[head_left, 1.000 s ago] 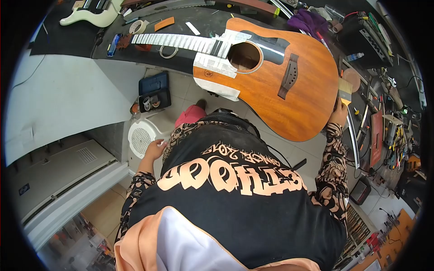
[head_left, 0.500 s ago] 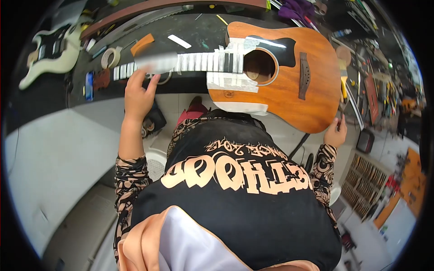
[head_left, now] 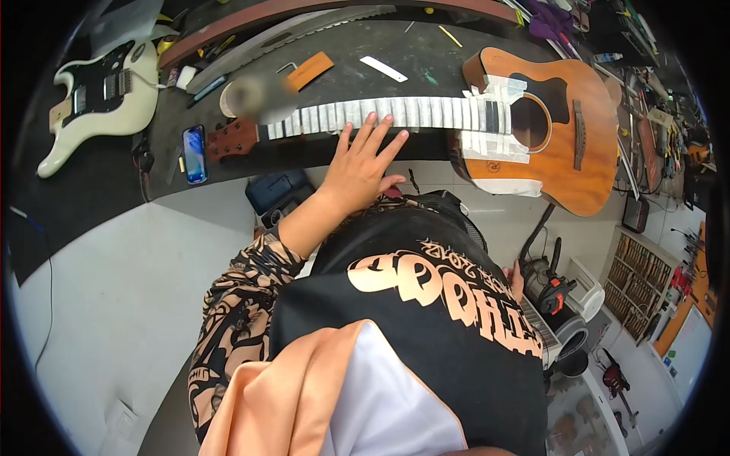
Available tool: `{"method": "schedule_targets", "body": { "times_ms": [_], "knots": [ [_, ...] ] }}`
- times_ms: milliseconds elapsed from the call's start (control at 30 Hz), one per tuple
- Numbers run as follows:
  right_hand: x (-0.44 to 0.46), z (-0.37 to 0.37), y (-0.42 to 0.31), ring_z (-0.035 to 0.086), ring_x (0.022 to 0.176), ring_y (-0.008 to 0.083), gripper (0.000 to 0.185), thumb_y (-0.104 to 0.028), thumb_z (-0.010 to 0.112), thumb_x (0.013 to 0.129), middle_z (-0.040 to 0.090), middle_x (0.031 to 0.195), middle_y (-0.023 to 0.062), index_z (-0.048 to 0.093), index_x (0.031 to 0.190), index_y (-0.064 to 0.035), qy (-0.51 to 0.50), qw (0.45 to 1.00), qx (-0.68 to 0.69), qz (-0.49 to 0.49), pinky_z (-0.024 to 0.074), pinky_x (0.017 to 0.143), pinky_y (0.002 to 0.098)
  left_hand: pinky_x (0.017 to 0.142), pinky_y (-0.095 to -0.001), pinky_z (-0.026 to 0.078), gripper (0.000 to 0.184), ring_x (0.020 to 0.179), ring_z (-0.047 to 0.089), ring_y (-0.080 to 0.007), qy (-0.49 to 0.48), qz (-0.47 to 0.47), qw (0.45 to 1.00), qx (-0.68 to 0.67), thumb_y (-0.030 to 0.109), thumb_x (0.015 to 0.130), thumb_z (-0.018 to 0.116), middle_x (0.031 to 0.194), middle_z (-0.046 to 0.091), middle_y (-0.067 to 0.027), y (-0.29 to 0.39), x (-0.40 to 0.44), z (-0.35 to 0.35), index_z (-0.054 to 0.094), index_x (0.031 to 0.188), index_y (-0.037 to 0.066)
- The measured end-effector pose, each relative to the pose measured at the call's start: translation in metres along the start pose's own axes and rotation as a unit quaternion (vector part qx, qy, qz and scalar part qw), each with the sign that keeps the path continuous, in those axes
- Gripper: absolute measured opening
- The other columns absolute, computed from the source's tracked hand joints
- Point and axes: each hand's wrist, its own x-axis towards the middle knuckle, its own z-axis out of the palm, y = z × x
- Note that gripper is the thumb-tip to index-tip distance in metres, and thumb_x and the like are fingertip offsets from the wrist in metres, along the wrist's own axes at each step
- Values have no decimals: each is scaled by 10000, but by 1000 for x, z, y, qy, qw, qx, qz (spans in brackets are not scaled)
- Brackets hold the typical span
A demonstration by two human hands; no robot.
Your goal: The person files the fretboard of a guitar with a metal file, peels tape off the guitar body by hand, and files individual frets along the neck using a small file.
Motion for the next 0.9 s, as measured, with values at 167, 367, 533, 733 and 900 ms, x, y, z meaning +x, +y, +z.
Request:
{"method": "schedule_targets", "body": {
  "times_ms": [167,367,533,733,900],
  "knots": [
    [-3,10,7,672,841,216,411,-295,635,983,690,958,131,651,1330,-75,-28,999,31,32,535,764,350,1126,-554,320,705,1419,382,-372,32,3,999,-3,432,849,742,1506,444,-145,4,-49,9,502,1468,193],
    [10,4,47,679,679,187,543,-437,531,1039,681,734,120,684,984,81,-106,988,102,46,547,642,349,1001,-435,477,587,1150,602,-393,-131,-316,926,-158,401,930,686,1215,642,-187,-29,-191,97,560,1396,68],
    [-17,29,93,644,613,184,317,-292,613,999,655,719,94,602,943,19,-101,975,176,94,529,621,345,832,-366,539,574,971,669,-256,-99,-528,811,-231,411,946,686,1062,704,-121,-25,-300,98,579,1372,41],
    [-18,49,42,665,738,173,262,-144,688,925,689,804,87,660,1172,-61,-205,971,110,-55,531,688,318,804,-277,498,474,881,610,-120,137,-583,688,-410,297,971,690,1038,694,-67,-34,-238,40,600,1340,13],
    [-6,56,-90,665,798,135,265,-175,646,979,704,883,68,656,1177,1,-234,920,310,-59,531,715,272,926,-303,508,434,1024,644,-168,178,-382,830,-364,226,957,710,1149,673,-99,-73,-169,1,607,1331,30]
  ]
}}
